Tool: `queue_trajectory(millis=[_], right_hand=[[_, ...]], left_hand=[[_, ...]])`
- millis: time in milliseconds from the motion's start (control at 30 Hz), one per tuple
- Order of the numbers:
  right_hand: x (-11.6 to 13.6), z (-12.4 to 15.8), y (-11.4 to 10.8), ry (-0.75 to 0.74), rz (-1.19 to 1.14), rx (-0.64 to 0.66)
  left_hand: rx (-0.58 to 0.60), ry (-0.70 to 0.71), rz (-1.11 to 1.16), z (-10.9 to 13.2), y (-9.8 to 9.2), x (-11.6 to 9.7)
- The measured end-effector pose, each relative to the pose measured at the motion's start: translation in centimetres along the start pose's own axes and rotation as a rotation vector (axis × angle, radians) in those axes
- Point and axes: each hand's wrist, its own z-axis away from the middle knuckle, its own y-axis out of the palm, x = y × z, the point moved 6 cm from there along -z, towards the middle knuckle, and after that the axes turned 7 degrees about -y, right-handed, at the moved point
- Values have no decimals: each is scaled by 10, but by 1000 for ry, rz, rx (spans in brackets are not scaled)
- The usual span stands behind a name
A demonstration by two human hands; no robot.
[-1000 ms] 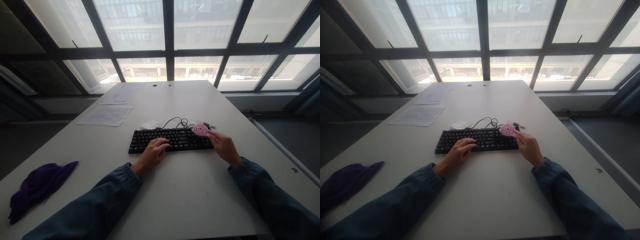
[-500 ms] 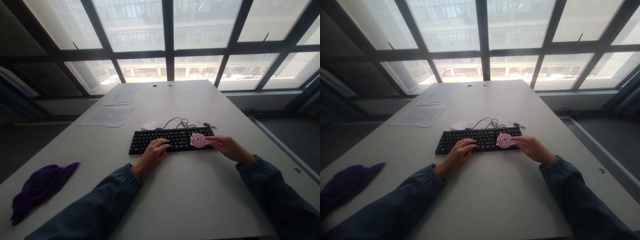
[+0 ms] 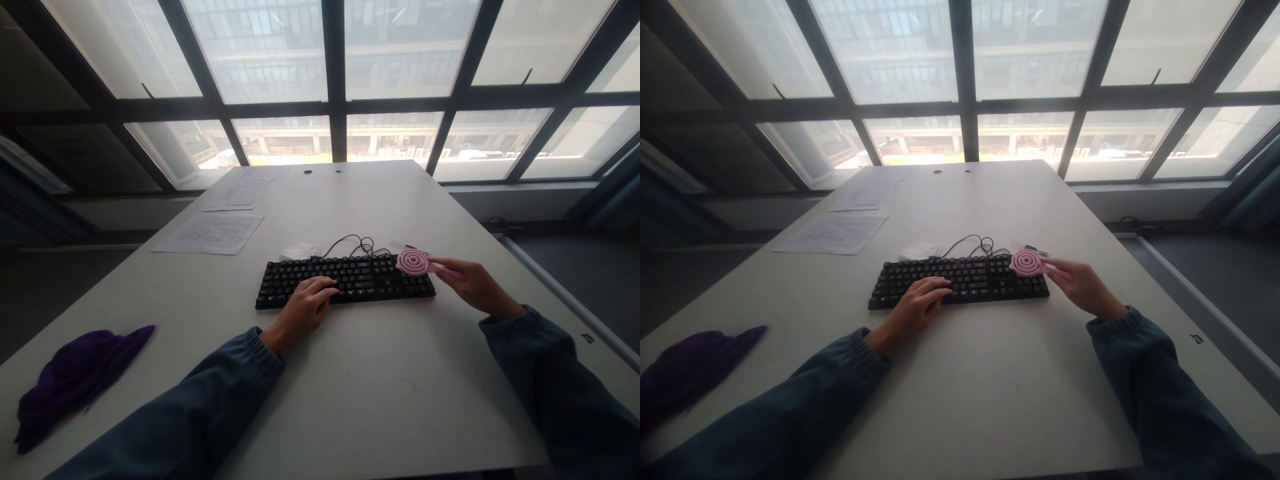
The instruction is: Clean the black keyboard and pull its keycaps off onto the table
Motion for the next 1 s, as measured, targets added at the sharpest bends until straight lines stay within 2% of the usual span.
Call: queue_trajectory(millis=[67, 267, 467, 633, 833, 1000], right_hand=[[-3, 0, -2, 8, 22, -29], [-7, -1, 5, -12, 12, 14], [-16, -1, 1, 12, 47, -97], [-16, -1, 6, -18, 44, -68], [-20, 0, -1, 11, 79, -157], [-18, -2, 7, -25, 76, -125]], left_hand=[[-4, 6, -1, 0, 0, -1], [-7, 14, -4, -1, -1, -1], [-15, 13, 7, -1, -2, -1], [-11, 11, 6, -1, -1, -2], [-12, 16, 7, -1, -2, -2], [-8, 11, 4, -2, -2, -3]])
